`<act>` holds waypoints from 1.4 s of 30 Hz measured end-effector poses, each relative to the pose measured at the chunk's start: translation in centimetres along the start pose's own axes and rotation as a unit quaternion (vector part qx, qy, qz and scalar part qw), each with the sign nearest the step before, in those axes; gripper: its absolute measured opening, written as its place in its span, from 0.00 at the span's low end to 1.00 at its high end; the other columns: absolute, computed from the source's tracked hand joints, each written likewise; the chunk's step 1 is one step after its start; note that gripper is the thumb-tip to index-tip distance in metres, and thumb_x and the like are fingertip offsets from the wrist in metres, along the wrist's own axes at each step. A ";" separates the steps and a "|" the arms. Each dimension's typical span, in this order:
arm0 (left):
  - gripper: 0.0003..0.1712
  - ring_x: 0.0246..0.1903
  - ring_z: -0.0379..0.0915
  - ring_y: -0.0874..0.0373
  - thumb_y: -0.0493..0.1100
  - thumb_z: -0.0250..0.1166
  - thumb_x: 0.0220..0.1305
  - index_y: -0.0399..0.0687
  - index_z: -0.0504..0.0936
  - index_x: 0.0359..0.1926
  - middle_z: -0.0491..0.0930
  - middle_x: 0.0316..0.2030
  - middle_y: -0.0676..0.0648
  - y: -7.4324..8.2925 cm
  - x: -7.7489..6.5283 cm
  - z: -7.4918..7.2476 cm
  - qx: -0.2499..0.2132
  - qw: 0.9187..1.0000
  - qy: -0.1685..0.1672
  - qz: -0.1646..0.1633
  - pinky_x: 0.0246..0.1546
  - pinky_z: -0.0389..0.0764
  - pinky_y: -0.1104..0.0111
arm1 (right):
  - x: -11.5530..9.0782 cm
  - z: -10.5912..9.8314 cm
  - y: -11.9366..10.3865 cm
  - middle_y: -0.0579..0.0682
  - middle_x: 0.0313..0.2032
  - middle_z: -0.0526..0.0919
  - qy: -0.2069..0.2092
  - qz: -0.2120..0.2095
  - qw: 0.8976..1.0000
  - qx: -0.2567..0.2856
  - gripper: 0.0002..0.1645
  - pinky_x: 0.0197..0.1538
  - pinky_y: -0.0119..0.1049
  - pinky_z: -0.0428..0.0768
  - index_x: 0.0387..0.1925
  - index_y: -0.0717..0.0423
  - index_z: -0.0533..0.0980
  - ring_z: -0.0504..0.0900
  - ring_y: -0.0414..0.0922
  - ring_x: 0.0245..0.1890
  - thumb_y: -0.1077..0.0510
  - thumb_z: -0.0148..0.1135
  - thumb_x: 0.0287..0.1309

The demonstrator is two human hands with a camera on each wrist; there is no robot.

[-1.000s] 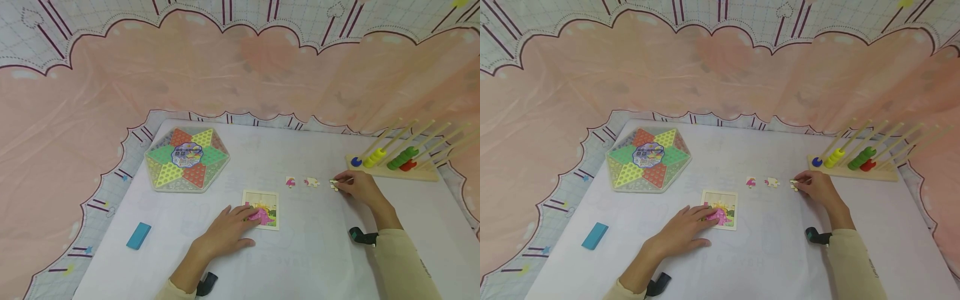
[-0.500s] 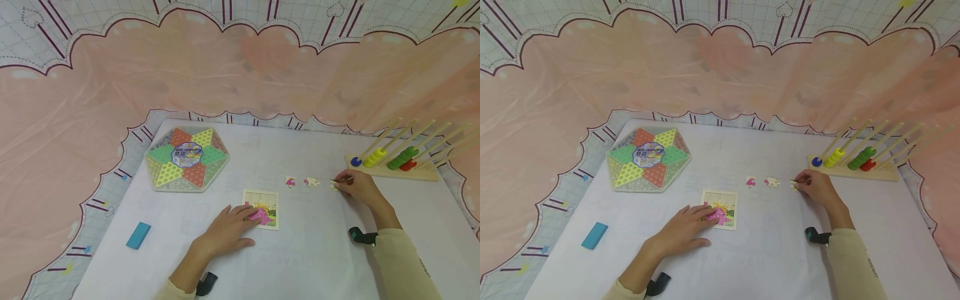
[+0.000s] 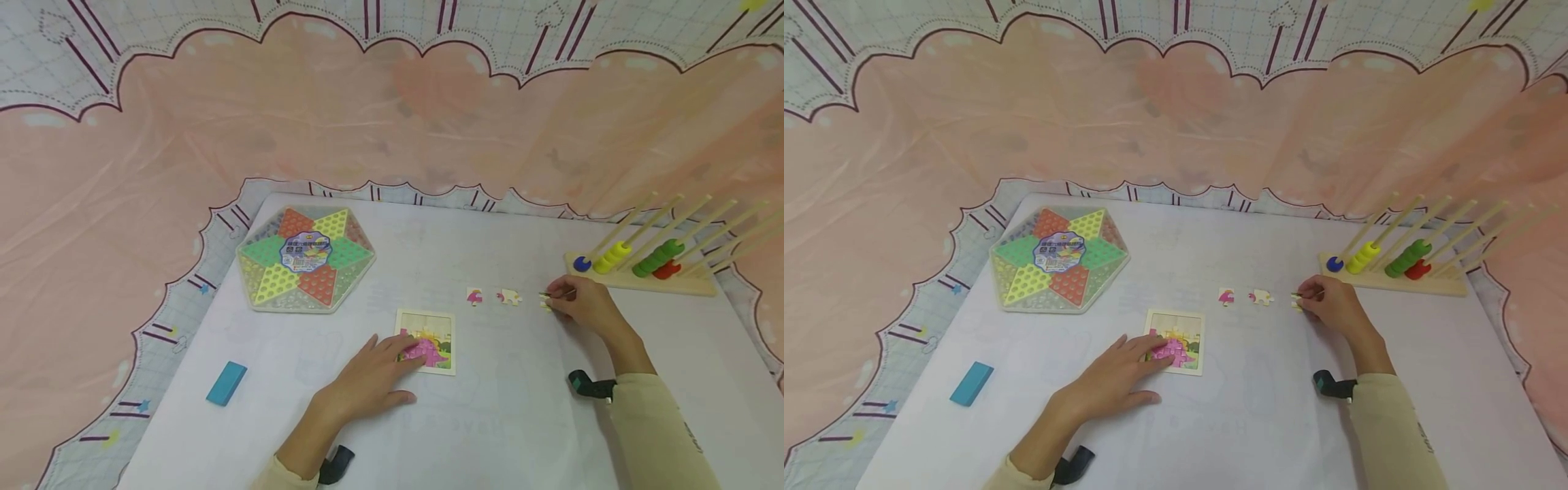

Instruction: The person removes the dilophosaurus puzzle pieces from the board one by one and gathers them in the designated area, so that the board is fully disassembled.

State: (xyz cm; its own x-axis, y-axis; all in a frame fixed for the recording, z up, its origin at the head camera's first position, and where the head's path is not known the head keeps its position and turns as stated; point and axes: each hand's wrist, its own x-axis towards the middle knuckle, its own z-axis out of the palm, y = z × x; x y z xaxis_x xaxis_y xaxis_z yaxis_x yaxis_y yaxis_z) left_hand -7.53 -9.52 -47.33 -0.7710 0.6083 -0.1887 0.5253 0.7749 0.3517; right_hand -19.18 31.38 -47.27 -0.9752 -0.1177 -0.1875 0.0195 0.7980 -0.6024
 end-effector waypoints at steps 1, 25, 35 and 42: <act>0.38 0.78 0.56 0.49 0.61 0.69 0.63 0.61 0.72 0.72 0.64 0.76 0.49 0.0 0.0 0.0 -0.003 1.000 -0.003 -0.002 0.77 0.58 0.42 | 0.0 0.0 -0.1 0.61 0.42 0.85 0.002 -0.003 1.000 -0.003 0.16 0.30 0.28 0.82 0.49 0.65 0.79 0.83 0.43 0.36 0.60 0.67 0.63; 0.41 0.79 0.55 0.52 0.62 0.70 0.62 0.56 0.71 0.73 0.61 0.79 0.52 -0.5 -0.9 -0.5 -0.021 1.000 -0.022 -0.001 0.79 0.59 0.47 | -0.4 8.6 -11.9 0.47 0.38 0.87 -0.103 -0.181 0.978 -0.004 0.15 0.40 0.29 0.80 0.48 0.54 0.83 0.80 0.40 0.38 0.58 0.72 0.59; 0.41 0.77 0.59 0.53 0.62 0.70 0.62 0.52 0.73 0.72 0.67 0.73 0.49 -0.9 -1.0 -0.3 -0.018 1.000 -0.012 0.019 0.79 0.59 0.46 | 0.0 11.4 -14.8 0.45 0.39 0.86 -0.178 -0.217 0.959 0.022 0.20 0.43 0.27 0.80 0.50 0.54 0.83 0.80 0.36 0.37 0.55 0.75 0.56; 0.39 0.78 0.58 0.54 0.62 0.69 0.63 0.54 0.73 0.72 0.68 0.73 0.51 -1.0 -1.3 -0.5 -0.022 0.999 -0.018 0.020 0.78 0.58 0.42 | 0.2 12.6 -15.2 0.44 0.39 0.86 -0.175 -0.227 0.958 0.001 0.20 0.40 0.25 0.78 0.50 0.53 0.84 0.77 0.35 0.35 0.53 0.77 0.55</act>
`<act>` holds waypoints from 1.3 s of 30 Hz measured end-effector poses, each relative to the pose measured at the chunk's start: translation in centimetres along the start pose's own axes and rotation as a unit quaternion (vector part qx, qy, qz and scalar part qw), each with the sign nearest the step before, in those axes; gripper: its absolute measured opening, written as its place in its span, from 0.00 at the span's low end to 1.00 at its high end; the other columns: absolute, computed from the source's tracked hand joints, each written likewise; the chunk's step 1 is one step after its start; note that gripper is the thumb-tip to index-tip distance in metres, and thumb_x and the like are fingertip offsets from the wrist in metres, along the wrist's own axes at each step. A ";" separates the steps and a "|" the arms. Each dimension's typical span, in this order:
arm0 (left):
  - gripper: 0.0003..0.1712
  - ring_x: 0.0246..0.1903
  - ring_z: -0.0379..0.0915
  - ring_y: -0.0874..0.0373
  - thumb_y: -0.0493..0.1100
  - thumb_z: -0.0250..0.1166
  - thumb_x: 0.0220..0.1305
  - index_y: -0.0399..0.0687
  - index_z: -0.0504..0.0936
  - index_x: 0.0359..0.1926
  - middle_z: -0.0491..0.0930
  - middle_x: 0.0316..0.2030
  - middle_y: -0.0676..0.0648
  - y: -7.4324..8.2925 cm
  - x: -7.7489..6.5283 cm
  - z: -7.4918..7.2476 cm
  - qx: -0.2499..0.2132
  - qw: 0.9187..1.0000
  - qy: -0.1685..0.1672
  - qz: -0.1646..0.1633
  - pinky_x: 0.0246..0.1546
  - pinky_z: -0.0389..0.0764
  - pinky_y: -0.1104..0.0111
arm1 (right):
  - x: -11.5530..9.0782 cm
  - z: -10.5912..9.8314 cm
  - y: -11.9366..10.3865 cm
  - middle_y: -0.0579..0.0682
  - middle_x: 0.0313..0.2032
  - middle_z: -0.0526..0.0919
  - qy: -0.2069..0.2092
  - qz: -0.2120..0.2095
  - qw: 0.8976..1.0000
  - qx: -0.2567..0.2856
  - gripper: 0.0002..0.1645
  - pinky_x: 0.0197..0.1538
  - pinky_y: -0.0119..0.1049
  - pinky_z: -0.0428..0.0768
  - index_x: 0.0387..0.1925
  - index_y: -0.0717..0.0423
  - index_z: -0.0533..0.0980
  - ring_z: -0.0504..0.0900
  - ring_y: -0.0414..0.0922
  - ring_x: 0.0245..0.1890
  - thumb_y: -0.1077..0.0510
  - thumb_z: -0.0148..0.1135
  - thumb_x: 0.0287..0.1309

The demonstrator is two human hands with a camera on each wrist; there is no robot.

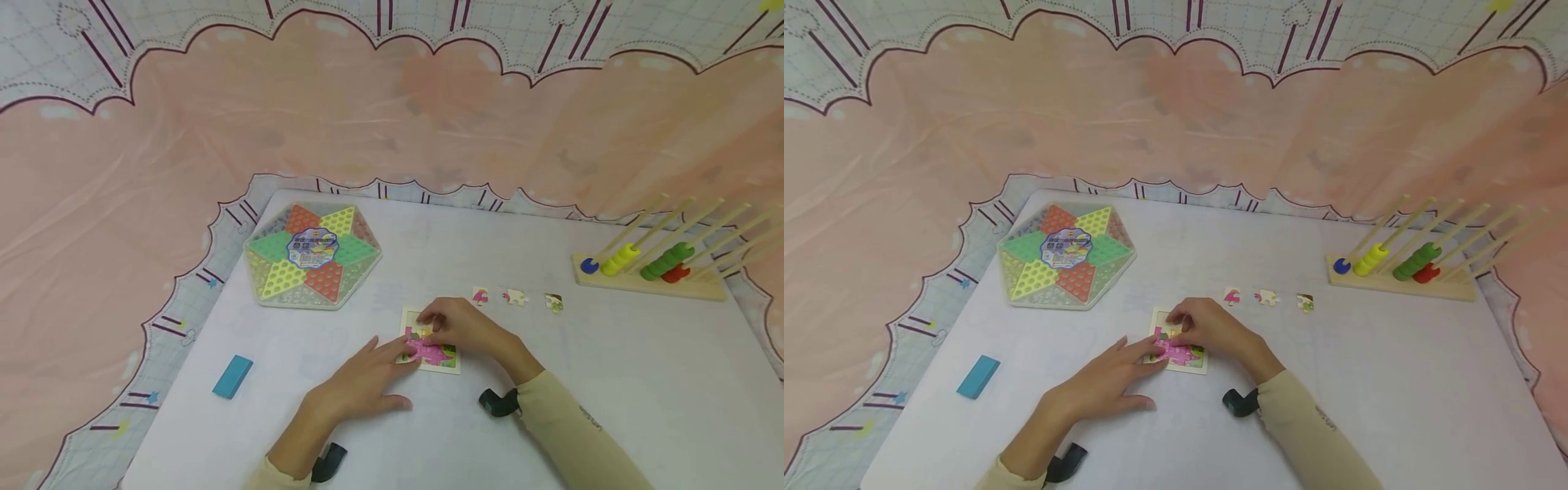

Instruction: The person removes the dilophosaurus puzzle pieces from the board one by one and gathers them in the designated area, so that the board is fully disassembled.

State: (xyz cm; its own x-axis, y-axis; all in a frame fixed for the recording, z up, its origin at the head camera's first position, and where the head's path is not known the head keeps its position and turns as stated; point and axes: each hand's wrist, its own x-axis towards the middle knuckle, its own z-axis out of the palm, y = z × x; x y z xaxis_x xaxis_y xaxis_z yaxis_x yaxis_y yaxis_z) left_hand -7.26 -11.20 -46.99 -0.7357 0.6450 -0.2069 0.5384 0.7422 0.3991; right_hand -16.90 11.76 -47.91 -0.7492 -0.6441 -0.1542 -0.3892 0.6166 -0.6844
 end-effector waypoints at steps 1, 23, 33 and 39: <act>0.39 0.78 0.57 0.53 0.62 0.69 0.63 0.55 0.73 0.72 0.68 0.74 0.51 0.0 0.0 0.0 0.002 1.000 -0.002 0.000 0.77 0.59 0.43 | 0.0 0.1 0.0 0.44 0.40 0.86 0.001 0.001 1.000 -0.002 0.20 0.40 0.25 0.78 0.50 0.52 0.84 0.76 0.36 0.35 0.53 0.77 0.55; 0.40 0.76 0.61 0.54 0.62 0.69 0.62 0.56 0.73 0.72 0.68 0.74 0.52 0.0 -0.6 0.1 0.015 1.000 0.006 0.006 0.76 0.63 0.47 | 0.5 0.6 -0.7 0.43 0.35 0.82 -0.001 0.047 0.999 -0.016 0.15 0.41 0.28 0.76 0.43 0.51 0.84 0.75 0.39 0.36 0.55 0.77 0.54; 0.41 0.76 0.60 0.54 0.62 0.69 0.63 0.55 0.71 0.73 0.67 0.74 0.51 -0.4 -0.7 0.4 0.010 1.000 0.005 0.013 0.77 0.62 0.46 | 0.5 0.4 -0.8 0.44 0.33 0.82 -0.008 0.038 0.999 -0.011 0.14 0.38 0.26 0.76 0.42 0.52 0.83 0.75 0.38 0.33 0.56 0.77 0.54; 0.41 0.76 0.61 0.53 0.61 0.70 0.63 0.55 0.72 0.73 0.68 0.74 0.51 -0.5 -0.6 0.4 0.009 1.000 0.008 0.018 0.77 0.62 0.46 | 0.6 0.3 -0.8 0.45 0.30 0.82 -0.017 0.035 0.999 0.023 0.14 0.33 0.25 0.77 0.41 0.53 0.82 0.75 0.38 0.29 0.57 0.77 0.54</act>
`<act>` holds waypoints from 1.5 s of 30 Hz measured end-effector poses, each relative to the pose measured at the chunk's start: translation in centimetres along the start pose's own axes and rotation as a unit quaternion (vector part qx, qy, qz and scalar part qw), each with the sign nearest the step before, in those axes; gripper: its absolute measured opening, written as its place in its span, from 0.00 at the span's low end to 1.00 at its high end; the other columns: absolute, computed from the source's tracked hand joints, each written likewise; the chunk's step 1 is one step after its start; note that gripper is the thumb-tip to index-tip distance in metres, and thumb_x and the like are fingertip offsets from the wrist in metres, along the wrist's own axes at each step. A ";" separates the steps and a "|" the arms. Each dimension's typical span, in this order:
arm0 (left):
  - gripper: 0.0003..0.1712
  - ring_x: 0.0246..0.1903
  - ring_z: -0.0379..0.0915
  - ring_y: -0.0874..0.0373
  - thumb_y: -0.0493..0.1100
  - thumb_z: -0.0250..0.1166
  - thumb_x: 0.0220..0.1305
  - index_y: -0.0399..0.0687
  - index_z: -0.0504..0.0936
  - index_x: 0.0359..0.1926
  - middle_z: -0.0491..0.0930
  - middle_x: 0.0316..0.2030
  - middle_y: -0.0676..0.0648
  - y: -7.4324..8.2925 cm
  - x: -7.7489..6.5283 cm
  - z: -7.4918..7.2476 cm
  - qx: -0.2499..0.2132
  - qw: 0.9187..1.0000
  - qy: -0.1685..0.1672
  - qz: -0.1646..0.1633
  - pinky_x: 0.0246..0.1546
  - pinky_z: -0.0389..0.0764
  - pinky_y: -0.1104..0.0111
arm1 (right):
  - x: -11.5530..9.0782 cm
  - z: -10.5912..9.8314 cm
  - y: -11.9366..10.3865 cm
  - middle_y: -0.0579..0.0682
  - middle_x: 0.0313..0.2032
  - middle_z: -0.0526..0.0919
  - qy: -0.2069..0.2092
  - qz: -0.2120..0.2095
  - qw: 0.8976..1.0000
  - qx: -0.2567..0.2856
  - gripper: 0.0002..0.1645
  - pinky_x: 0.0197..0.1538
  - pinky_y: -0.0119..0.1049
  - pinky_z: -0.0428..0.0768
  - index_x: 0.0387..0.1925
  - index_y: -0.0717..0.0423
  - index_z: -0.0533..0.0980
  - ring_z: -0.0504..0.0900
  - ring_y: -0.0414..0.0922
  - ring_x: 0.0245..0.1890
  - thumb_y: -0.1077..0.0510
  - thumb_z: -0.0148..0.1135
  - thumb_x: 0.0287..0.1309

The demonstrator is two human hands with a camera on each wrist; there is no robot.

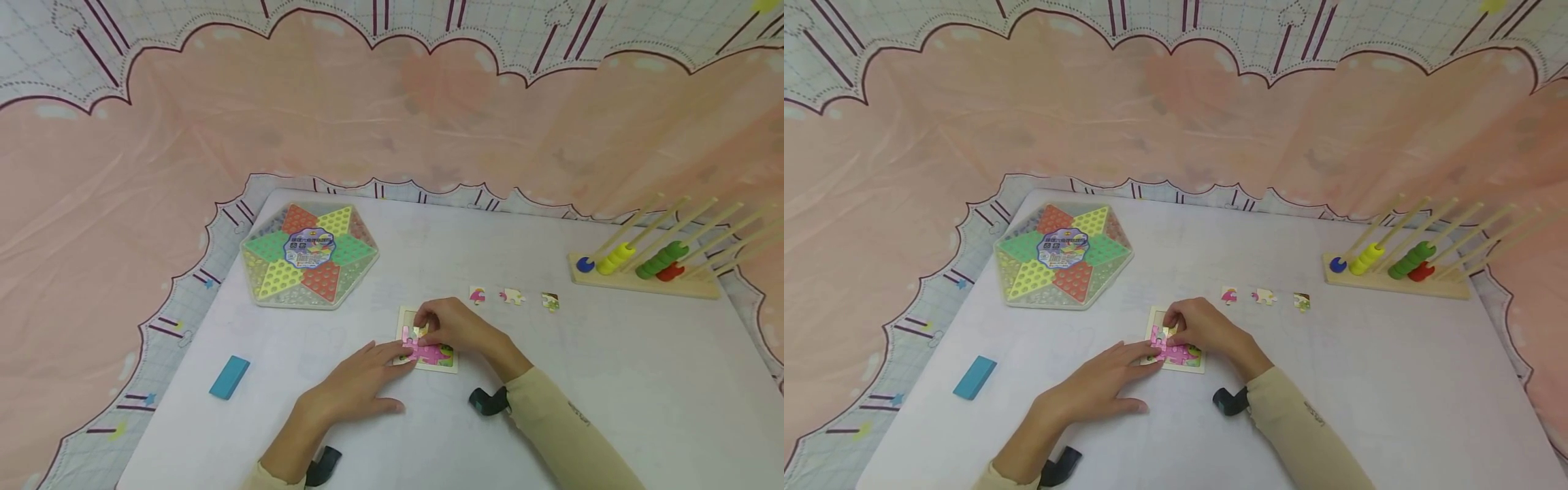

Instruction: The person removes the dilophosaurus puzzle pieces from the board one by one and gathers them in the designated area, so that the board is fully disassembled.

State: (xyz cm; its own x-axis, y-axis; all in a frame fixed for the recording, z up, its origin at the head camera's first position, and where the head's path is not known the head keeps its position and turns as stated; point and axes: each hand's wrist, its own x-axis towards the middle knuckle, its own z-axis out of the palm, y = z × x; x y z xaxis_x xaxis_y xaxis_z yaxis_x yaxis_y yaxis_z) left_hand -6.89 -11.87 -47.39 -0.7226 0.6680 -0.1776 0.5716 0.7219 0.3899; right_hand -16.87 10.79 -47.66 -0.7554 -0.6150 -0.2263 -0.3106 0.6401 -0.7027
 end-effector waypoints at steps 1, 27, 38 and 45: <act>0.40 0.76 0.61 0.53 0.61 0.70 0.63 0.55 0.72 0.73 0.68 0.74 0.51 0.0 0.0 0.0 0.000 1.000 0.000 0.000 0.77 0.62 0.46 | 0.0 0.0 0.0 0.45 0.30 0.82 -0.001 0.000 1.000 0.004 0.14 0.33 0.25 0.77 0.40 0.53 0.82 0.75 0.37 0.29 0.57 0.77 0.53; 0.37 0.75 0.62 0.53 0.59 0.70 0.63 0.55 0.75 0.71 0.69 0.73 0.51 0.3 0.0 -0.3 -0.008 1.000 0.004 -0.007 0.77 0.63 0.46 | -0.1 0.1 0.0 0.44 0.35 0.84 -0.010 -0.029 0.999 -0.011 0.14 0.38 0.24 0.78 0.42 0.50 0.80 0.76 0.37 0.33 0.56 0.75 0.56; 0.36 0.74 0.64 0.53 0.58 0.71 0.63 0.55 0.76 0.70 0.71 0.72 0.51 0.3 0.1 -0.2 -0.002 1.000 0.014 -0.002 0.75 0.64 0.46 | -0.1 0.1 0.4 0.44 0.37 0.86 -0.003 -0.066 0.998 -0.021 0.11 0.40 0.25 0.79 0.42 0.49 0.79 0.77 0.35 0.34 0.57 0.73 0.60; 0.36 0.75 0.63 0.53 0.59 0.70 0.63 0.56 0.76 0.70 0.71 0.73 0.52 0.3 0.1 -0.1 -0.001 1.000 0.012 -0.004 0.76 0.64 0.47 | -0.1 0.2 0.6 0.42 0.33 0.83 -0.001 -0.072 0.997 -0.032 0.07 0.39 0.26 0.76 0.42 0.47 0.78 0.76 0.35 0.33 0.57 0.68 0.64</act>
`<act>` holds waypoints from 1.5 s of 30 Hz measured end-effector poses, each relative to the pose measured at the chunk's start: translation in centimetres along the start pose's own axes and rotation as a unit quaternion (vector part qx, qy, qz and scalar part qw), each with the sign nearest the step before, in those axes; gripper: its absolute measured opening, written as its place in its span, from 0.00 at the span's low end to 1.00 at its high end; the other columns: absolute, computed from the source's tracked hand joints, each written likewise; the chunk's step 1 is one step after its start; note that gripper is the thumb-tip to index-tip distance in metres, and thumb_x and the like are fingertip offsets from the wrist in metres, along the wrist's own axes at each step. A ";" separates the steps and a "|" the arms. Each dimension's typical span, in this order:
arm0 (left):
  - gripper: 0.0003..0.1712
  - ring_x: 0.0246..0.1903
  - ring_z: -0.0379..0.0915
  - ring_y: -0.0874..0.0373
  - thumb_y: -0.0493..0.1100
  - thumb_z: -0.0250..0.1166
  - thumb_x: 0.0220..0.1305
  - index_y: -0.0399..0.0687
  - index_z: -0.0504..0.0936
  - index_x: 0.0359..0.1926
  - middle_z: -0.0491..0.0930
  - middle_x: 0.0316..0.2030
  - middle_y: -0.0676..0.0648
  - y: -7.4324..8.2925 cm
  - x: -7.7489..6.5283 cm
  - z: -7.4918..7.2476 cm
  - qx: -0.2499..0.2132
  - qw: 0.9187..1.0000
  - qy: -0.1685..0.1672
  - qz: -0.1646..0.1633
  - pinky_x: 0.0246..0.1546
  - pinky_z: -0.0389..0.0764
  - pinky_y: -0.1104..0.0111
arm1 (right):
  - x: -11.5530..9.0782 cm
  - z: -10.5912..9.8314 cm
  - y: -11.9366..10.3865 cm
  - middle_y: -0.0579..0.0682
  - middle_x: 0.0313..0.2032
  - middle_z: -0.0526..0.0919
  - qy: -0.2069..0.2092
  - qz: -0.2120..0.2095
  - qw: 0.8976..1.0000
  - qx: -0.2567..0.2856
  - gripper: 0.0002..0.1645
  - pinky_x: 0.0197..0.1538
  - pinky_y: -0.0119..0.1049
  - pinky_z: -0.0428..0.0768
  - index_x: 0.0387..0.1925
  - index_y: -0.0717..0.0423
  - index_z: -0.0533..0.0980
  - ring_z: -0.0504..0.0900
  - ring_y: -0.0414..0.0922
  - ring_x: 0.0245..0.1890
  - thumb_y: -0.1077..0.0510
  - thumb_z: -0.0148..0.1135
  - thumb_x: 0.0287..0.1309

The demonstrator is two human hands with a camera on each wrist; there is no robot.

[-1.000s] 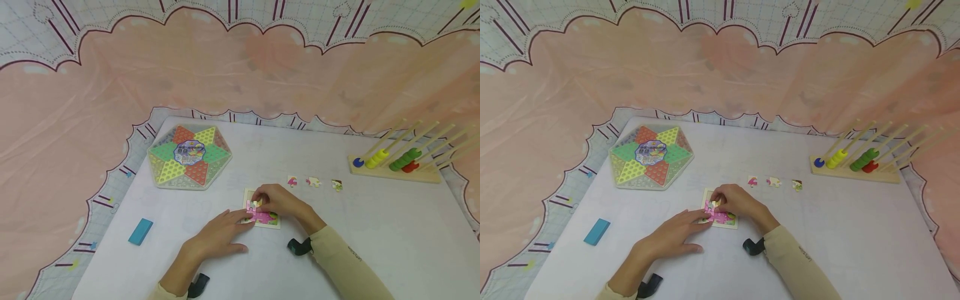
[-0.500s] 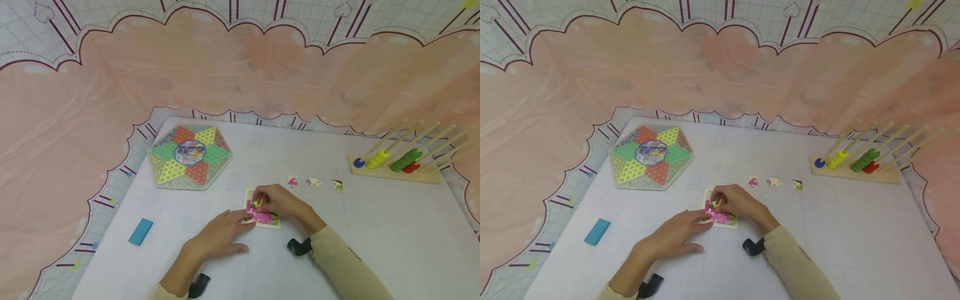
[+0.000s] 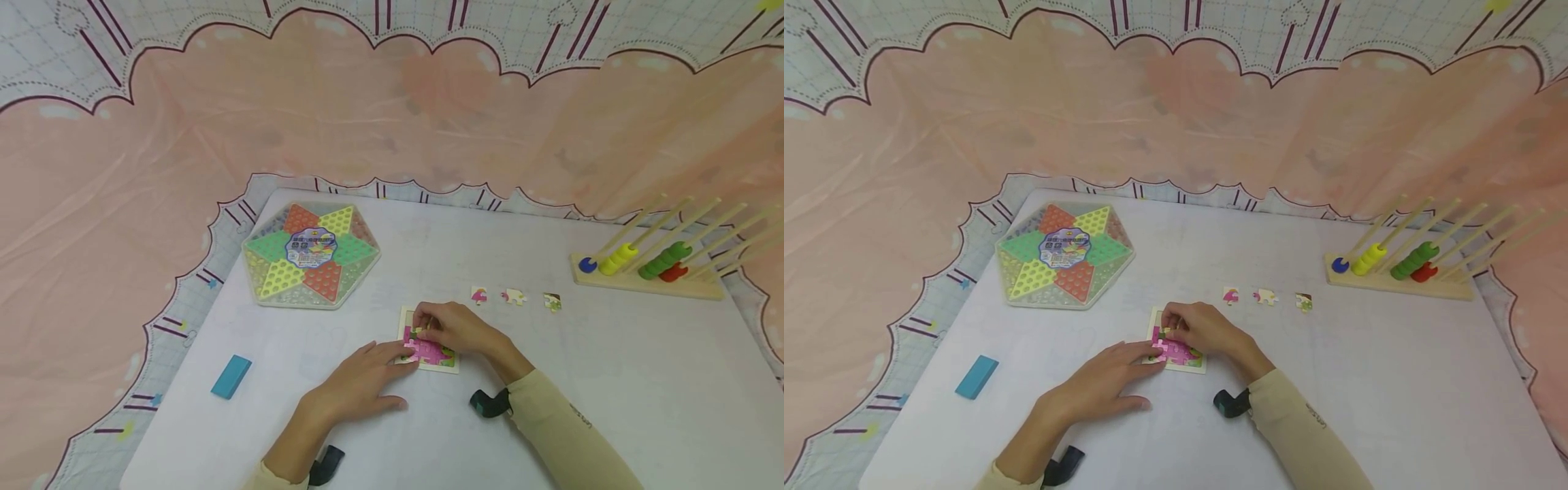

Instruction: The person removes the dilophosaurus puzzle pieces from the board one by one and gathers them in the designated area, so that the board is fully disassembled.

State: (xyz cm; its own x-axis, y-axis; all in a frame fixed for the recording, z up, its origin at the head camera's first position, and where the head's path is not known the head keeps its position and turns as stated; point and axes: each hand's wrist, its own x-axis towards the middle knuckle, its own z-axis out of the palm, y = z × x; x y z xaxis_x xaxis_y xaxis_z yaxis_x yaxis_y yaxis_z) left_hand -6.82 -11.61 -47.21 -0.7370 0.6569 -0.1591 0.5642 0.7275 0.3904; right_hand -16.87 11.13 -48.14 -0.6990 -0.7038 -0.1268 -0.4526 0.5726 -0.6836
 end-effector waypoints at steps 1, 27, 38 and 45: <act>0.36 0.75 0.63 0.53 0.58 0.70 0.63 0.56 0.76 0.70 0.71 0.73 0.51 0.0 0.0 0.0 -0.001 1.000 0.002 0.003 0.76 0.64 0.47 | 0.0 0.0 -0.1 0.42 0.32 0.83 0.000 0.004 1.000 0.000 0.06 0.39 0.26 0.76 0.42 0.47 0.78 0.76 0.35 0.33 0.57 0.67 0.65; 0.35 0.76 0.61 0.51 0.56 0.69 0.65 0.52 0.75 0.70 0.72 0.73 0.53 -0.1 0.1 -1.0 -0.028 0.999 -0.028 -0.038 0.75 0.60 0.37 | 0.2 0.2 0.3 0.45 0.34 0.84 -0.026 0.020 0.999 0.030 0.04 0.41 0.26 0.77 0.42 0.54 0.80 0.75 0.35 0.34 0.59 0.63 0.68; 0.38 0.79 0.57 0.54 0.56 0.70 0.64 0.56 0.71 0.73 0.65 0.76 0.58 -0.1 0.1 -1.0 -0.030 0.998 -0.046 -0.037 0.76 0.58 0.38 | 0.0 0.0 0.3 0.45 0.34 0.84 -0.021 0.035 0.998 0.048 0.05 0.41 0.25 0.78 0.42 0.54 0.81 0.77 0.36 0.34 0.58 0.65 0.67; 0.41 0.80 0.53 0.53 0.59 0.70 0.63 0.57 0.69 0.74 0.58 0.80 0.54 -0.1 -0.6 -0.6 0.007 0.999 -0.048 -0.022 0.76 0.57 0.38 | 0.4 0.0 0.1 0.44 0.30 0.84 -0.016 0.046 0.996 0.069 0.04 0.35 0.25 0.77 0.39 0.54 0.84 0.76 0.37 0.29 0.58 0.68 0.64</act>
State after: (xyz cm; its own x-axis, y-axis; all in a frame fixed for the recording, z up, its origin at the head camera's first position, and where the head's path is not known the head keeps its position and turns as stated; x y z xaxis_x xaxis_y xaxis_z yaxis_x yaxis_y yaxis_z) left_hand -6.66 -12.24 -46.56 -0.7224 0.6399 -0.2622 0.5379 0.7582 0.3684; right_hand -17.22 10.89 -48.32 -0.7154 -0.6651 -0.2140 -0.3051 0.5729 -0.7607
